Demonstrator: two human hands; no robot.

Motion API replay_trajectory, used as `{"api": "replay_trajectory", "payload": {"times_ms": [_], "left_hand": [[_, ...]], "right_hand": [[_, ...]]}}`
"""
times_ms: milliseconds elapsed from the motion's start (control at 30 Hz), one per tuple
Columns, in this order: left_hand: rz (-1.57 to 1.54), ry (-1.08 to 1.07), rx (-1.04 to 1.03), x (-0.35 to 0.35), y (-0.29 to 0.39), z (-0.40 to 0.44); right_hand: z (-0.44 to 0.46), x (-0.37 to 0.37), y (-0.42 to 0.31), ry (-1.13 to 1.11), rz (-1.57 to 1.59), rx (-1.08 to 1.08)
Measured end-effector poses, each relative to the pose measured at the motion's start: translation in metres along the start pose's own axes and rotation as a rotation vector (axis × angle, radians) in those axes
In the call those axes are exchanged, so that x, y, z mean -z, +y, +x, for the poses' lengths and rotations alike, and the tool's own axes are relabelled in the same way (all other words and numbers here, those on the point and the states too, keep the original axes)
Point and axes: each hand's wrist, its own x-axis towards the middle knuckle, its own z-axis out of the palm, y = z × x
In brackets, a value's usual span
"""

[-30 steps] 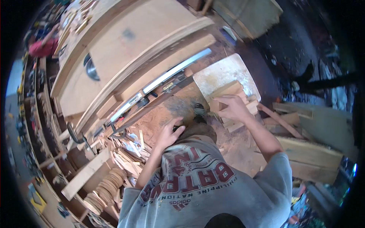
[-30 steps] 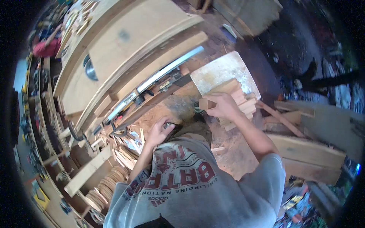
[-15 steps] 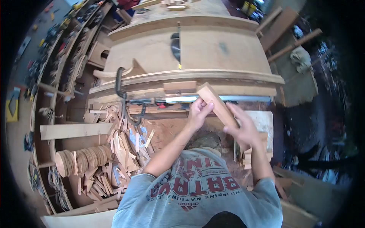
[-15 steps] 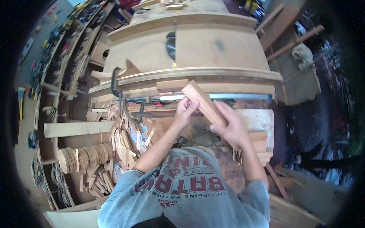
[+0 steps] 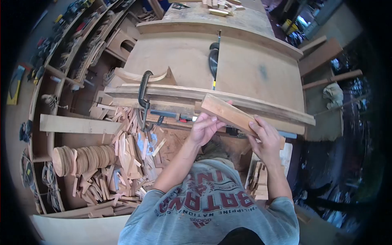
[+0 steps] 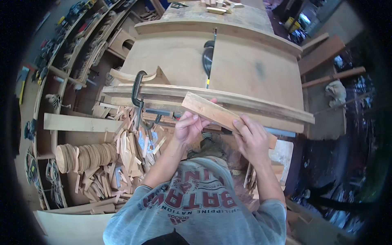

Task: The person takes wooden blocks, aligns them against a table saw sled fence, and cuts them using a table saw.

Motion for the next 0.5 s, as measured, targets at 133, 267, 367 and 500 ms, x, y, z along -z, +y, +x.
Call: {"api": "replay_trajectory", "payload": {"times_ms": [133,267,367,500], "left_hand": [[0.352,0.163,0.048,0.014,0.019,0.026],[0.703,0.217,0.029,0.03,0.048,0.039],[0.776,0.351,0.008,0.05,0.066,0.033],[0.837,0.533,-0.018,0.069,0.077,0.018]], "right_hand": [[0.053,0.005,0.065,-0.372,0.508,-0.276],[0.094,-0.018,0.153,-0.669,0.956,-0.671],[0.116,-0.045,0.211,-0.785,1.081,-0.732],[0.142,-0.071,0.233,-0.826,1.143,-0.762]]}}
